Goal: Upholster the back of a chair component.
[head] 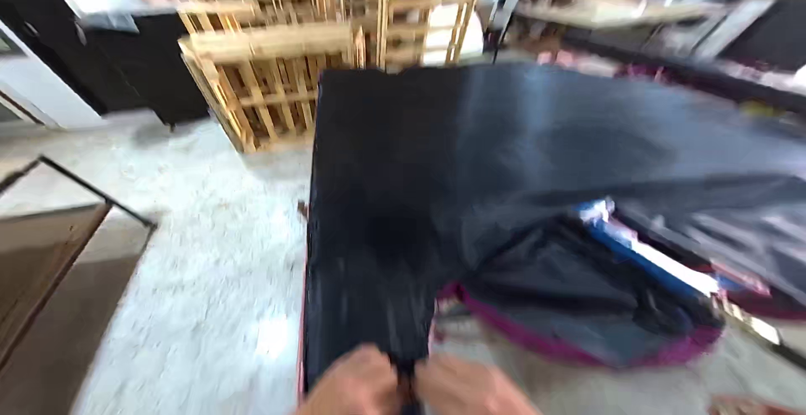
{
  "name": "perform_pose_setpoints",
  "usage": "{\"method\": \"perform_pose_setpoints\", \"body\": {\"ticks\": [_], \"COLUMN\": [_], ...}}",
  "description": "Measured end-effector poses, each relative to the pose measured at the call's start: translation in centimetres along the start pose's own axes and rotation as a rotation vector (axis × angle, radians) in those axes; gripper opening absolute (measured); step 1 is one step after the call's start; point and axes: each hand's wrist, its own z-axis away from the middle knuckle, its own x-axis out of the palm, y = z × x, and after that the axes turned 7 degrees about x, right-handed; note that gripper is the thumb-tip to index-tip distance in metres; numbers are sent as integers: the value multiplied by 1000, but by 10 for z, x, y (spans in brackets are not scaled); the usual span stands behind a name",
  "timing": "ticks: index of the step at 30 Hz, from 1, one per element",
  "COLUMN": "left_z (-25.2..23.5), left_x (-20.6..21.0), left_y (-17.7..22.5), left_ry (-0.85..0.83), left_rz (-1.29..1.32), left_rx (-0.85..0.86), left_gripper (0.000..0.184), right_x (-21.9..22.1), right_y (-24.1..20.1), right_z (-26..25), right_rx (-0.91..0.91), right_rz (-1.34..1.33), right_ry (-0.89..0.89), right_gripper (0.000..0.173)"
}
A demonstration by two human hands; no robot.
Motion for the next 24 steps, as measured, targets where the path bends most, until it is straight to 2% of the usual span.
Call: {"method": "perform_pose_setpoints", "body": {"ticks": [2,4,9,12,14,16,19,21,24], "left_z": [14,15,23,27,28,29,29,28,28], "left_x": [4,1,-6,-3,-1,-1,1,2,3], "left_y": [14,9,1,0,1,2,0,1,3], "left_ry": [-72,-174,-247,-217,-195,-182,-155,-152,-133], "left_rz": [-12,-9,110,56,19,10,0,-21,-42], "left_rx": [42,56,61,100,115,116,123,124,107], "left_gripper": [20,27,41,41,39,39,37,36,34], "right_x": [10,15,31,26,-12,-73,-135,-148,-147], "right_y": [-8,-1,-11,-26,-25,3,88,140,185], "right_z": [20,29,48,57,67,80,105,103,87], "right_rx": [-24,-13,120,311,518,730,985,1100,1228], "right_rz": [40,49,-21,-114,-18,253,514,536,493], "right_ry": [-4,-32,78,175,296,330,162,60,-88], "right_gripper": [19,22,26,24,22,26,48,63,72]}}
